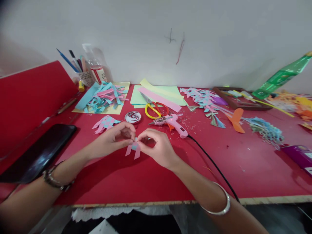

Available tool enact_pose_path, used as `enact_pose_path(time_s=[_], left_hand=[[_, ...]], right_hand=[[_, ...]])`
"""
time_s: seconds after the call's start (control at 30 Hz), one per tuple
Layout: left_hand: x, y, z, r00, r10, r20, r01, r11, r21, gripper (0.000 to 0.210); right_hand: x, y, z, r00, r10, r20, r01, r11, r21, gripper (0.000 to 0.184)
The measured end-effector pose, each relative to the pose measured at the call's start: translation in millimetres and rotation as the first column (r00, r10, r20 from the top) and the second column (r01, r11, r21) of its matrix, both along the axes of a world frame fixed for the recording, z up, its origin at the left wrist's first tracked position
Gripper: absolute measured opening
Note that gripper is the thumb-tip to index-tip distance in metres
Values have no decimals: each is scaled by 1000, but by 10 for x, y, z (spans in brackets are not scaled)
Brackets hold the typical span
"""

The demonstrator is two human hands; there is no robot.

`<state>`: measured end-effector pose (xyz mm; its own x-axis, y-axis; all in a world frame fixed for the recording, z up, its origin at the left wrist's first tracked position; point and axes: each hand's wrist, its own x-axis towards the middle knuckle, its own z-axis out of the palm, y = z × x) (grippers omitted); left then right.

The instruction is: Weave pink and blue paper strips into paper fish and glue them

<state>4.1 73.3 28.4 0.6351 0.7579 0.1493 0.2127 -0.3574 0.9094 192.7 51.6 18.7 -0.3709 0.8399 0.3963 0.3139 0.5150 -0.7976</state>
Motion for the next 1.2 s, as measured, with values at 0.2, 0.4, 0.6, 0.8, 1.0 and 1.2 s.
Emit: enact_pose_path(time_s=[0.2,0.4,0.6,0.8,1.0,1.2], left_hand=[[-322,222,55,797,314,-516,45,821,569,16],[-278,1,10,709,191,-679,310,781,543,28],[-232,-166,-109,657,183,-732,343,792,506,40],[-217,-165,-117,667,165,-727,331,808,487,43],[-224,-178,-159,672,176,-720,335,794,507,40],[-220,-178,-181,692,185,-698,335,774,537,40]], right_hand=[[33,82,-102,972,-12,234,-14,994,112,10],[11,137,-163,932,-16,363,-25,994,110,11],[-47,165,-165,928,-50,369,-5,989,145,11],[-88,211,-176,923,-70,378,0,983,182,10],[-176,276,-187,898,-57,436,-60,966,250,12],[-197,290,-227,872,-50,487,-83,965,247,15]])
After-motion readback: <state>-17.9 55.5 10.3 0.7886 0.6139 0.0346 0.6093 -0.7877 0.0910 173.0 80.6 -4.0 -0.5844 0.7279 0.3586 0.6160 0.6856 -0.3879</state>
